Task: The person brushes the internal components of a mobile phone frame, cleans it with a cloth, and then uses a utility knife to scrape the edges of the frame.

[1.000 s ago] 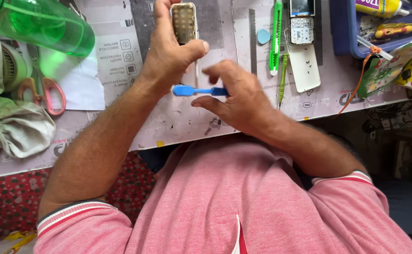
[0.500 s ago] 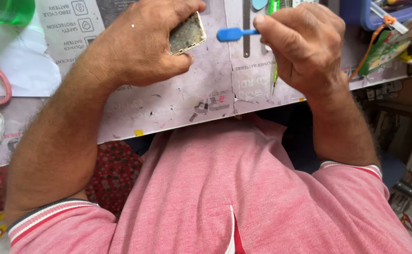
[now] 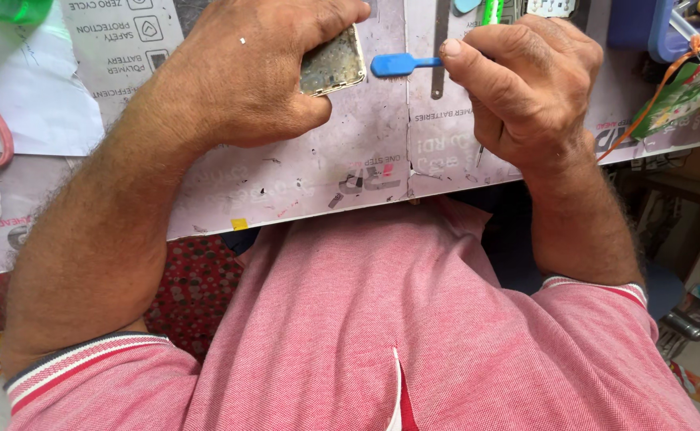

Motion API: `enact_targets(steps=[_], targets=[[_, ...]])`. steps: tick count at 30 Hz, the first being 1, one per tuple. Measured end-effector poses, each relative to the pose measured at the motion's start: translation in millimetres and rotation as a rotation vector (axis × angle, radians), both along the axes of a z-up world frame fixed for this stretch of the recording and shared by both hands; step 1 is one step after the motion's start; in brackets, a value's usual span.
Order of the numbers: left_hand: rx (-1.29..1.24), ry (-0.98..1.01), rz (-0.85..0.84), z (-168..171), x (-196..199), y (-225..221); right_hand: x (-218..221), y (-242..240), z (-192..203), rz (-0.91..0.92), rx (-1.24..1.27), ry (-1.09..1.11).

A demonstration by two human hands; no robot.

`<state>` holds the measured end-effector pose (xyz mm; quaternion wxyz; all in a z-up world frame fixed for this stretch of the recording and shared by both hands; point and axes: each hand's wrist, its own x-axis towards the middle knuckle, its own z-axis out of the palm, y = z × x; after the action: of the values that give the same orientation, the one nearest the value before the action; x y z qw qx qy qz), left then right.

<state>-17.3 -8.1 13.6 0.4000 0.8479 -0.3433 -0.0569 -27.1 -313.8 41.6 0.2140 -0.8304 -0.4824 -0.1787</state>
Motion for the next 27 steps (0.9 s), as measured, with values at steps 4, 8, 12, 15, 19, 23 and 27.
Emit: enact_targets(steps=[4, 8, 12, 15, 19, 23, 27], targets=[[-0.009, -0.006, -0.03, 0.4, 1.2, 0.0, 5.9, 7.2, 2.0, 0.03, -0.069, -0.067], [-0.025, 0.042, -0.008, 3.4, 1.3, -1.4, 13.9, 12.3, 4.5, 0.081, -0.009, 0.004], [-0.047, 0.048, -0.012, 7.9, 1.3, -4.9, 14.6, 13.7, -1.0, 0.131, 0.014, 0.041], [-0.049, 0.006, -0.027, 10.3, 5.3, -3.8, 20.0, 16.3, -2.9, 0.154, 0.03, 0.045], [-0.02, 0.155, -0.011, 5.7, 1.6, -2.5, 18.6, 11.9, -4.8, 0.159, 0.011, 0.028], [-0.049, 0.051, -0.036, 3.7, 3.2, 0.2, 23.7, 7.6, -0.3, 0.133, 0.022, 0.084], [-0.043, 0.099, -0.029, 0.1, 1.2, -1.5, 20.1, 4.4, -2.6, 0.149, 0.011, 0.056]])
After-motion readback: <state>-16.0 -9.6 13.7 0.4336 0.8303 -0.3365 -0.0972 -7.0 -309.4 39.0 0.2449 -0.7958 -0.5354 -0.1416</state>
